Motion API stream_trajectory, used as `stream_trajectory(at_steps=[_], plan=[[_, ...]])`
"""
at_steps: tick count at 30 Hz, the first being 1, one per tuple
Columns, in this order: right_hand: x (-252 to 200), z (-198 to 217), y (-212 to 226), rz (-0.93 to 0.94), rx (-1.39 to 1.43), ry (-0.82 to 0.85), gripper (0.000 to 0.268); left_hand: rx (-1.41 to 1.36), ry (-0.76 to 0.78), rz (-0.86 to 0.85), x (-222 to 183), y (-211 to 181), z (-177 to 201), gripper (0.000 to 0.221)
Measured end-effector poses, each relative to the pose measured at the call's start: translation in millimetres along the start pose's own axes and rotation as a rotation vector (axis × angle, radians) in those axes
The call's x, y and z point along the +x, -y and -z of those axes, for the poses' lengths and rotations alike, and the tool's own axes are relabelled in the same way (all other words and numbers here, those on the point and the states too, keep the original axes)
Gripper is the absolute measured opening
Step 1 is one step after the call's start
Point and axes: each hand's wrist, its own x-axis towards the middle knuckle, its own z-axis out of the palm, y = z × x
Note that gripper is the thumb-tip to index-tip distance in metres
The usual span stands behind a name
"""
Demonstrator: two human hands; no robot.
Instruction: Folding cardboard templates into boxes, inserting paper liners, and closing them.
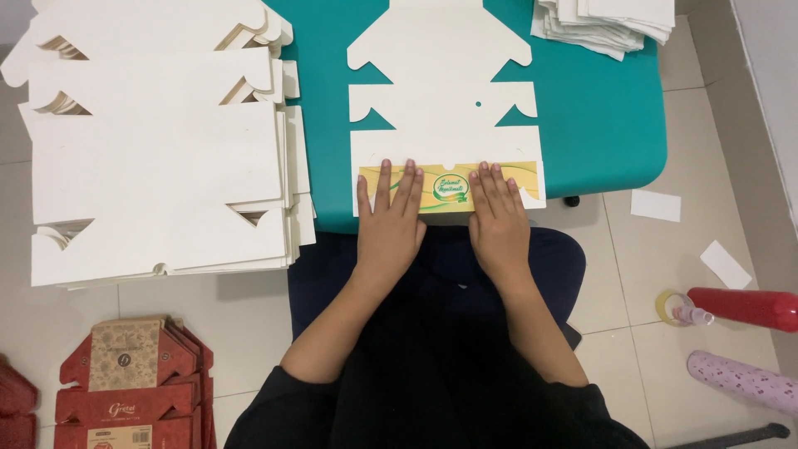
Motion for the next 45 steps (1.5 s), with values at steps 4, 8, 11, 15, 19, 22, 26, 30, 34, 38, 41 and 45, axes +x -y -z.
stream_trajectory(at_steps=[4, 8, 11, 15, 19, 22, 26, 30, 34, 38, 41, 45], plan=[[-0.9, -5.3, -1.2, 0.015, -0.013, -0.003, 0.052, -0.014, -0.01, -0.091, 13.5, -20.6, -32.0, 0.059], [-0.1, -5.4, 1.4, 0.031, -0.039, -0.036, 0.049, 0.074, -0.054, -0.107, 21.5, -55.8, -40.7, 0.054], [-0.2, -5.4, 0.8, 0.018, -0.016, -0.041, 0.048, 0.06, -0.037, -0.124, 20.9, -49.1, -35.9, 0.053], [-0.3, -5.8, -0.6, 0.002, 0.007, -0.017, 0.05, -0.054, 0.027, -0.171, 14.9, -22.4, -21.3, 0.053], [-0.5, -5.3, -0.1, -0.003, 0.012, -0.026, 0.049, -0.061, 0.007, -0.074, 2.1, 3.7, -6.9, 0.055], [0.6, -1.9, 1.8, -0.009, 0.017, -0.03, 0.049, -0.017, -0.081, -0.013, -7.4, 19.4, 0.3, 0.058], [2.6, 16.9, 1.1, 0.016, 0.018, 0.033, 0.047, 0.017, -0.146, -0.009, -10.7, 22.8, 5.6, 0.057], [1.8, 74.0, 6.4, 0.065, 0.017, 0.18, 0.044, 0.023, -0.179, -0.064, -18.8, 19.0, 32.7, 0.051], [7.8, 92.4, -5.3, 0.069, 0.041, 0.183, 0.034, -0.005, -0.219, -0.113, -16.9, 11.5, 58.0, 0.04], [39.4, 100.4, -13.5, 0.15, -0.076, 0.111, 0.021, -0.167, -0.464, -0.236, -9.9, -4.9, 62.1, 0.032], [70.0, 99.8, -27.9, 0.157, -0.082, 0.127, 0.022, -0.222, -0.468, -0.296, -2.4, -18.4, 51.1, 0.037], [106.6, 81.5, -54.8, 0.148, -0.042, 0.195, 0.024, -0.222, -0.183, -0.24, 17.0, -20.3, 24.9, 0.076]])
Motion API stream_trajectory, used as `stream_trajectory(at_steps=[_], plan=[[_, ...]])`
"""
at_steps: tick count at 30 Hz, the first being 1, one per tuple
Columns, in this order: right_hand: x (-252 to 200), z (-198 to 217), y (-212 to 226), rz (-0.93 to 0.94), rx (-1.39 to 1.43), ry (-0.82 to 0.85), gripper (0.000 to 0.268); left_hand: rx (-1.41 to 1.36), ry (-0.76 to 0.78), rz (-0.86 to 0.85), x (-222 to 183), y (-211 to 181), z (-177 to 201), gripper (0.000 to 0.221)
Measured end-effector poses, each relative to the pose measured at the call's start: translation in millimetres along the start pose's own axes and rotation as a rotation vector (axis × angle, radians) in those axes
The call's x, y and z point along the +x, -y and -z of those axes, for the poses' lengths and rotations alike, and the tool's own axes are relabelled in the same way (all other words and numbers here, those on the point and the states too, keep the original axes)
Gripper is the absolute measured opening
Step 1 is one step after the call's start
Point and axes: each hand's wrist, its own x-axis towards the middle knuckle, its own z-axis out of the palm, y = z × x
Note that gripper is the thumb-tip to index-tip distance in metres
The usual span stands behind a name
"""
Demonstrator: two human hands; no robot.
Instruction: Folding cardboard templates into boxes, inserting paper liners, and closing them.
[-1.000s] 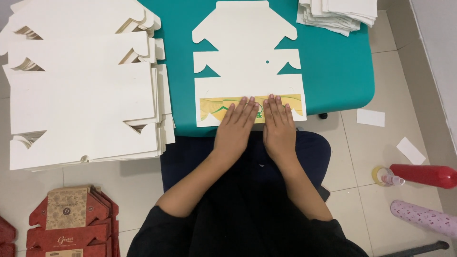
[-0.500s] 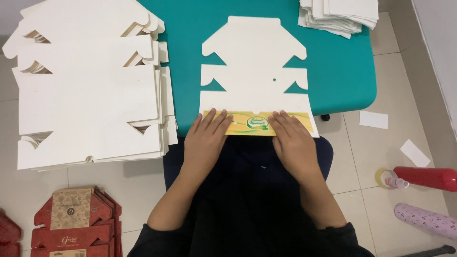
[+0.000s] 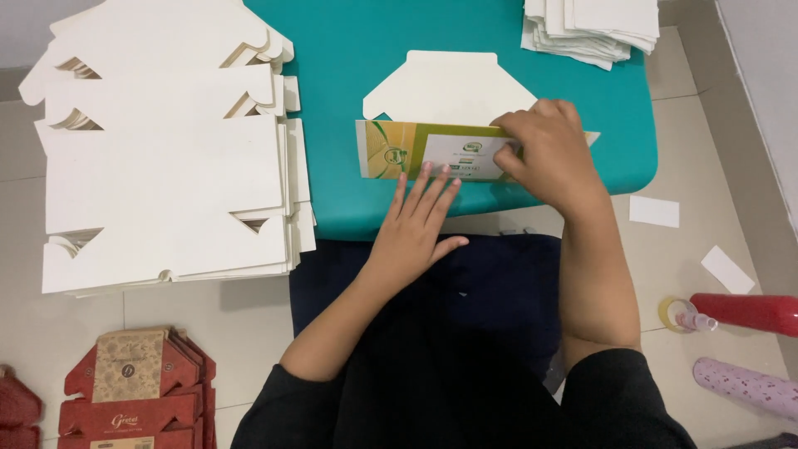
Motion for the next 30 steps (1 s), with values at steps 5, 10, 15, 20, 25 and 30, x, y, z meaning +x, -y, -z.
stream_trajectory(at_steps=[5, 10, 15, 20, 25, 30], plan=[[37.2, -9.0, -13.1, -0.063, 0.062, 0.153, 0.023, 0.077, 0.098, 0.117, -4.0, 3.6, -32.9, 0.076], [52.9, -41.4, -18.3, -0.161, 0.032, 0.223, 0.035, 0.065, 0.158, 0.166, 0.0, 0.1, -35.8, 0.08], [47.4, -58.3, -20.3, -0.195, 0.167, 0.171, 0.042, 0.171, 0.222, 0.175, 0.2, 0.3, -49.2, 0.086], [41.0, -71.0, -36.6, -0.17, 0.27, 0.101, 0.026, 0.27, 0.233, 0.156, -0.7, -1.4, -54.4, 0.088], [46.0, -83.5, -40.9, -0.158, 0.284, 0.092, 0.014, 0.305, 0.225, 0.146, -1.2, -2.3, -54.3, 0.09], [50.9, -92.2, -26.4, -0.226, 0.217, 0.125, 0.031, 0.31, 0.251, 0.155, -0.8, -2.2, -55.3, 0.088]])
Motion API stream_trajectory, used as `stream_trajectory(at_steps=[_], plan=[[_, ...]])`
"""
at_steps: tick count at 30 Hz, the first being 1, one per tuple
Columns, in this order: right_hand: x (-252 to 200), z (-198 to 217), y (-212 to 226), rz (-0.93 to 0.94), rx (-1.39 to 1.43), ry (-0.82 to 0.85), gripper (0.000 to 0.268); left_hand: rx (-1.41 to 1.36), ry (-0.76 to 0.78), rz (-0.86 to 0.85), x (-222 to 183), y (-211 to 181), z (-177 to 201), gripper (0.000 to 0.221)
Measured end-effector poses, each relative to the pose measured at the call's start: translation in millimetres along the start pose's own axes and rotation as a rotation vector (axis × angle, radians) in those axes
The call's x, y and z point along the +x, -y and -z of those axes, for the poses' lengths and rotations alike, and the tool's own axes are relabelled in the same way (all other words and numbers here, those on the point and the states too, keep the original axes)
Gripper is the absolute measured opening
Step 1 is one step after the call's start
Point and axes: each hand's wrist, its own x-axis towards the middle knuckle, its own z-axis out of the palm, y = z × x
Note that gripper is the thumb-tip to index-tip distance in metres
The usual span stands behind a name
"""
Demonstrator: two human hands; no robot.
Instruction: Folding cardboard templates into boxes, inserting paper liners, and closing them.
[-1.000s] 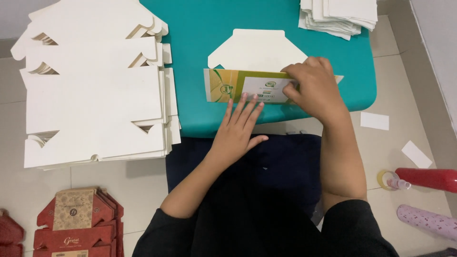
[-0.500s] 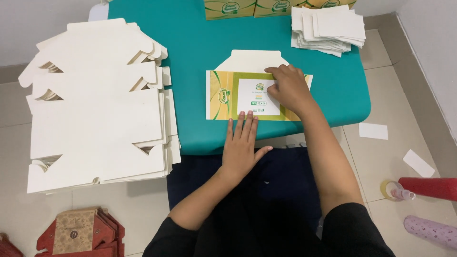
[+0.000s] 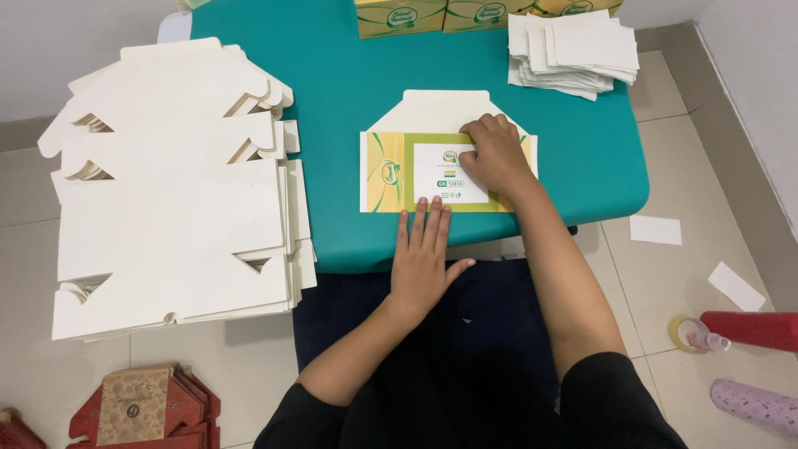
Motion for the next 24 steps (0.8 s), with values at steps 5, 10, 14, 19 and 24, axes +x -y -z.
stream_trajectory(at_steps=[5, 10, 14, 19, 24], plan=[[-16.6, 3.3, 24.7, -0.032, -0.048, -0.028, 0.031, -0.025, 0.034, 0.006, 4.2, -1.6, 3.2, 0.088], [-62.9, -24.5, 23.4, 0.151, -0.152, -0.204, 0.022, 0.03, 0.09, 0.019, 9.3, -4.3, 0.7, 0.093], [-111.6, 3.5, 64.0, 0.128, -0.068, -0.179, 0.032, 0.058, 0.12, 0.02, 11.5, -4.5, -8.0, 0.092], [-127.1, -25.8, 58.0, 0.12, -0.046, -0.321, 0.034, 0.112, 0.131, 0.016, 12.8, -9.3, -7.3, 0.094], [-118.9, -36.4, 54.8, 0.176, -0.16, -0.515, 0.024, 0.122, 0.178, 0.021, 12.8, -10.4, 1.0, 0.091]])
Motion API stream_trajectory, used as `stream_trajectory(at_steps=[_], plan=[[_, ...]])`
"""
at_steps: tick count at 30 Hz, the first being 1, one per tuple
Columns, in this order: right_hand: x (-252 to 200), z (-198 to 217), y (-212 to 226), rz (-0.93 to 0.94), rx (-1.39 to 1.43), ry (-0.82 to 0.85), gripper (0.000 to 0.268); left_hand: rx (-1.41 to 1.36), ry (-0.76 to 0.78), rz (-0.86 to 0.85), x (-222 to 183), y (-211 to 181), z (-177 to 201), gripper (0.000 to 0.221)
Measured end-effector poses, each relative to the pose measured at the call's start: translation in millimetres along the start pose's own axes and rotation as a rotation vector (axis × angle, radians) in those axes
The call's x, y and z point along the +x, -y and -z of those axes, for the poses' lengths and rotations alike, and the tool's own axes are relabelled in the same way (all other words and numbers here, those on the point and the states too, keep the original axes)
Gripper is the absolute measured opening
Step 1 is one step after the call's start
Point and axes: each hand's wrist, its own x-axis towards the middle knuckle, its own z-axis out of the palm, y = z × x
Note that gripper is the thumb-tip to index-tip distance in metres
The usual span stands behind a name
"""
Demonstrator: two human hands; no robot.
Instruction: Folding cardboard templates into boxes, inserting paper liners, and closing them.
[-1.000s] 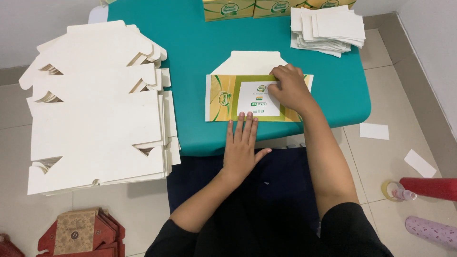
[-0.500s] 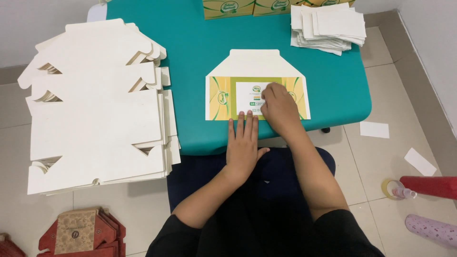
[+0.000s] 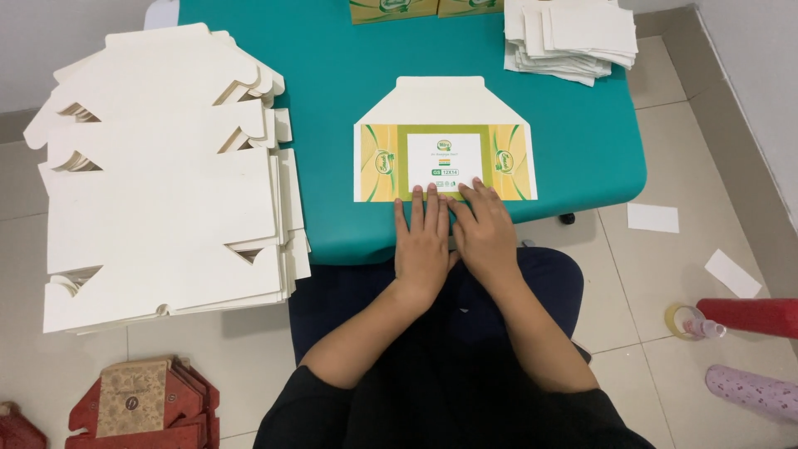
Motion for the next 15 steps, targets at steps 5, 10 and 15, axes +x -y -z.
stream_trajectory(at_steps=[5, 10, 15], plan=[[2.2, -14.5, -26.9, 0.047, 0.143, -0.138, 0.015, -0.019, -0.018, -0.002, 0.8, 2.1, 2.2, 0.088], [-5.5, -9.8, -49.1, 0.026, 0.216, -0.264, 0.017, -0.054, -0.027, -0.021, 1.2, 4.2, 2.3, 0.087], [-15.4, -0.9, -64.2, -0.01, 0.243, -0.37, 0.022, -0.089, -0.034, -0.015, 1.2, 3.4, 6.2, 0.086]])
